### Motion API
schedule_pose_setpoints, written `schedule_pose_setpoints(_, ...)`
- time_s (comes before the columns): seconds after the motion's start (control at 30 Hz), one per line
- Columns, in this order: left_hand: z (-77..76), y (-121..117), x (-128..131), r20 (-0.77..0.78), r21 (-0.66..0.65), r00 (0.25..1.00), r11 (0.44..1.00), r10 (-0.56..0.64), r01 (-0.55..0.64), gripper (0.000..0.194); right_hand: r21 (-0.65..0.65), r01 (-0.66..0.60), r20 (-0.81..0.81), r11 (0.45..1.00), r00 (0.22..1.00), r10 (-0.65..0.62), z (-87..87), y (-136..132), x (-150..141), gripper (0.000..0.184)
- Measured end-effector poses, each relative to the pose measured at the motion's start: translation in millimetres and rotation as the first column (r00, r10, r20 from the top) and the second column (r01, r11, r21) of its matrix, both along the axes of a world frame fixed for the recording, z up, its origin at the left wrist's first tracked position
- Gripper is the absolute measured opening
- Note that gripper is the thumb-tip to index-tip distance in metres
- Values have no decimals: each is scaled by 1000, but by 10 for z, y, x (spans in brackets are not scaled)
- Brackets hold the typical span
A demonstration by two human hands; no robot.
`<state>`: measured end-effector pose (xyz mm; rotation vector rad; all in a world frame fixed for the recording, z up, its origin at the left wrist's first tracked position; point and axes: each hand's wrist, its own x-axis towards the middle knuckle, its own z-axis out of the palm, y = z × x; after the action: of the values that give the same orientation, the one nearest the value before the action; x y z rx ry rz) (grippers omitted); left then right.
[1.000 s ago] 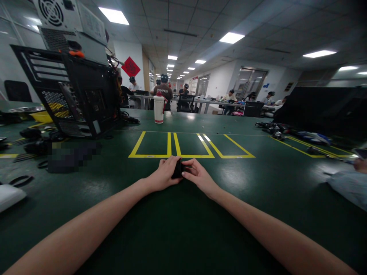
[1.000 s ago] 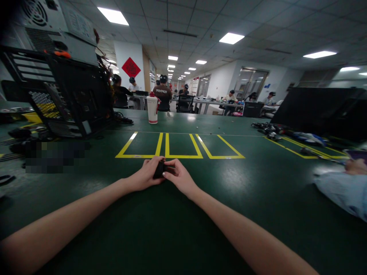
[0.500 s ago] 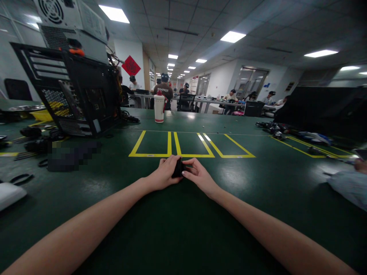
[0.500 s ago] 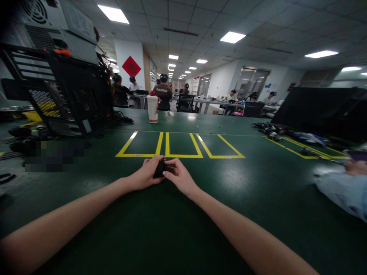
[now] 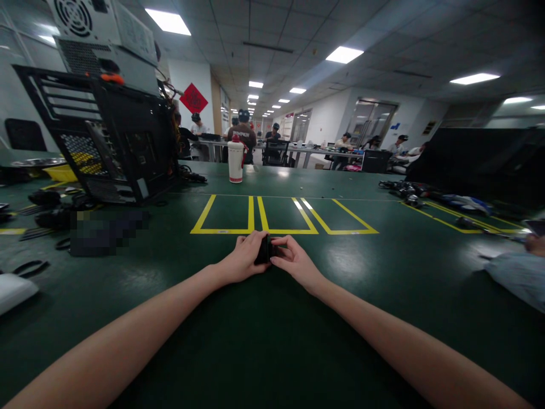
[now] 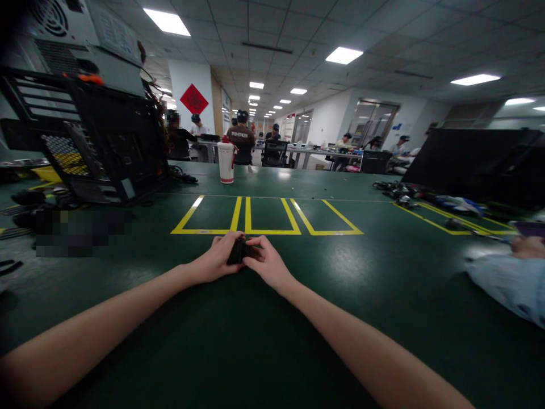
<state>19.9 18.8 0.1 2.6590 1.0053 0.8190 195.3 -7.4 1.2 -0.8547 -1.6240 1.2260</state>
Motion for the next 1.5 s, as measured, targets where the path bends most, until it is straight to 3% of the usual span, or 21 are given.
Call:
schedule_pose_setpoints(0.23, -8, 29, 12, 8, -80, 999, 996, 40, -39, 62, 85, 117, 147, 989, 981, -129, -69, 45, -6, 38)
schedule_pose_setpoints(0.37, 15, 68, -16, 4, -210, 989, 967, 148, -144, 60, 155, 224, 338, 962, 903, -264, -64, 40, 53, 41)
schedule_pose_setpoints(0.57, 46, 123, -92, 18, -309, 968, 922, 250, -233, 60, 175, 85, 570, 981, 804, -171, 28, -32, 142, 61)
schedule_pose_setpoints(0.8, 20, 165, -107, 12, -354, 960, 899, 280, -258, 58, 283, 197, 610, 939, 718, -334, -47, 34, 125, 43)
schedule_pose_setpoints(1.17, 15, 123, -108, 22, -261, 956, 925, 293, -277, 64, 268, 234, 587, 935, 729, -351, -13, 35, 137, 43)
schedule_pose_setpoints(1.23, 92, 12, -132, -51, -178, 967, 950, 252, -257, 66, 263, 225, 580, 938, 740, -341, 13, -41, 124, 47)
schedule_pose_setpoints(1.33, 281, -275, -151, -249, -24, 964, 994, 93, -102, 62, 248, 140, 578, 959, 773, -262, 70, -255, 64, 54)
schedule_pose_setpoints(1.5, 573, -797, -149, -551, 34, 826, 985, -122, 169, 62, 123, -30, 533, 992, 845, -41, 199, -708, -81, 57)
